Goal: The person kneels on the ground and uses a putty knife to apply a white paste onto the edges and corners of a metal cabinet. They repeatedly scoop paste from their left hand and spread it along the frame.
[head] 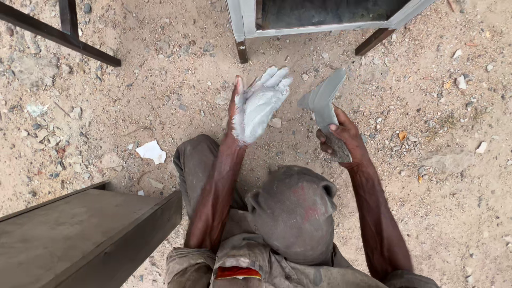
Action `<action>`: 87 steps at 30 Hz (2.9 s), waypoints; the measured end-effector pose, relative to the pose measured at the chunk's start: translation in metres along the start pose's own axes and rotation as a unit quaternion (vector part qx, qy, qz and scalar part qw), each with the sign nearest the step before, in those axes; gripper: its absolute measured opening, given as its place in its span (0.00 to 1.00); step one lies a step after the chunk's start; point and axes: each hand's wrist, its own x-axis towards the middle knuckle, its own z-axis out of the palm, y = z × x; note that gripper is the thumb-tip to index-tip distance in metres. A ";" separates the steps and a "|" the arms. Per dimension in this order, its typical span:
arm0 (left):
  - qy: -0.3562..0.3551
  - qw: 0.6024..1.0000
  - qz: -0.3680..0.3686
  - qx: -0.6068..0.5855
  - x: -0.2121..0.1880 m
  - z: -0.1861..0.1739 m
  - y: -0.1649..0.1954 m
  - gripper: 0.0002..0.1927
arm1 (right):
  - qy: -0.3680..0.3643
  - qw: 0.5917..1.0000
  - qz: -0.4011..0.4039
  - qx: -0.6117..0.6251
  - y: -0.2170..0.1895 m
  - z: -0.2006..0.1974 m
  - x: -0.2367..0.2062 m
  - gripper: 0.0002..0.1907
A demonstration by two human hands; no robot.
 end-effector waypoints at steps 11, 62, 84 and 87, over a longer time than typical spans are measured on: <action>0.046 0.919 -0.135 0.367 0.056 -0.071 -0.004 0.57 | -0.299 0.878 0.302 0.219 0.007 0.041 0.035 0.42; 0.243 0.950 -0.086 0.174 0.020 -0.112 0.028 0.66 | -0.225 0.876 0.120 -0.410 0.047 0.092 0.036 0.41; 0.316 0.935 0.071 -0.147 -0.095 -0.108 0.051 0.44 | 0.201 0.627 -0.433 -0.616 0.135 0.074 0.235 0.43; 0.331 0.931 0.070 -0.140 -0.099 -0.110 0.055 0.44 | 0.196 0.644 -0.467 -0.574 0.136 0.079 0.246 0.41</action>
